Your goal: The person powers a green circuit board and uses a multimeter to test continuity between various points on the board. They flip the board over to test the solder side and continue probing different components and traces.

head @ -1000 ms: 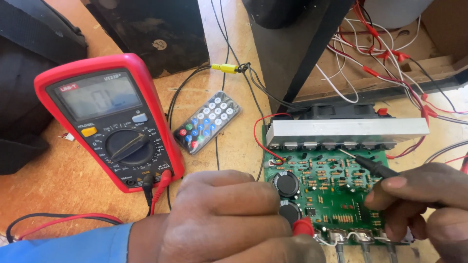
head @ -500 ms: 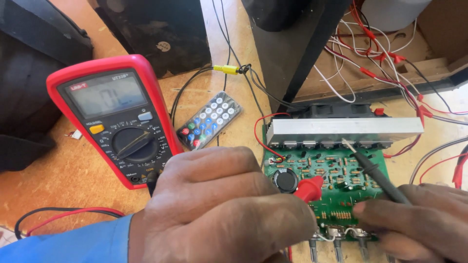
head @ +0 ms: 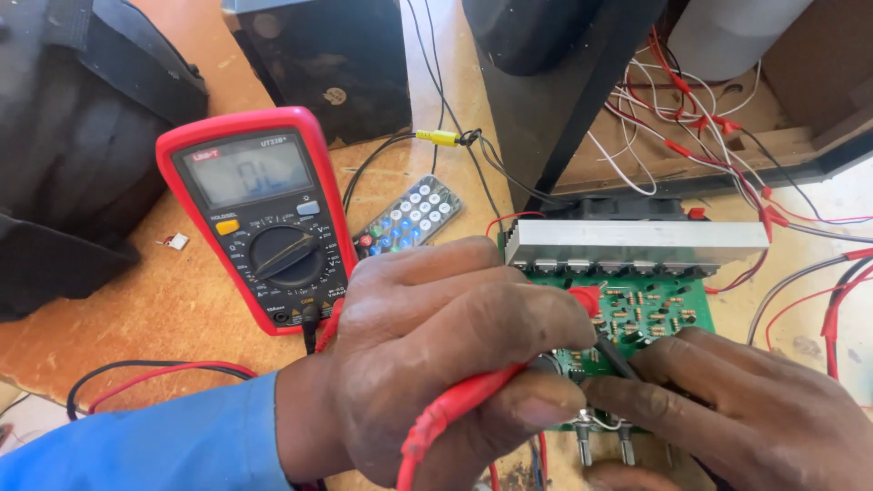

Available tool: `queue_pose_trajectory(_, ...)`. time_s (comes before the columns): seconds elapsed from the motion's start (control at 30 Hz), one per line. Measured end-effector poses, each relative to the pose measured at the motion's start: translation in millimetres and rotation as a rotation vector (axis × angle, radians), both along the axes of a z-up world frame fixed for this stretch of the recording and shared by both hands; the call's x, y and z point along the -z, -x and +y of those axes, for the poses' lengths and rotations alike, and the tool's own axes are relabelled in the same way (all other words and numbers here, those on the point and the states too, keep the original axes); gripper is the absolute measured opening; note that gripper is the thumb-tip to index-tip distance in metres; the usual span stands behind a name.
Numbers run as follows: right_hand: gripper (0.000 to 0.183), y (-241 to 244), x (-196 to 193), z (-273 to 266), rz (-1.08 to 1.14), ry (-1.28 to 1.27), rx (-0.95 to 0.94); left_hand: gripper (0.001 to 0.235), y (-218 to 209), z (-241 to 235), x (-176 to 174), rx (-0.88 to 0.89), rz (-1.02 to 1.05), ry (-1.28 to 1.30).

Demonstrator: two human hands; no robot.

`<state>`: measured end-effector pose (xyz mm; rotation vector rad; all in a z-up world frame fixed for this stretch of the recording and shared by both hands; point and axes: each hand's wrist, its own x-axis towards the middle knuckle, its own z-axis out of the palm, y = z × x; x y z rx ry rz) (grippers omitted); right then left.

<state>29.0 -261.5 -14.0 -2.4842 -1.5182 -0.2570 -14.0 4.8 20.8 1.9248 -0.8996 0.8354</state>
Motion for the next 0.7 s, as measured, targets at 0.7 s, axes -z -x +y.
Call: queue_pose_trajectory(0.7, 0.037, 17.1, -31.2, -20.7, 0.202, -0.308, 0.241, 0.054, 21.7, 15.0, -9.1, -0.069, 0.143, 0.135)
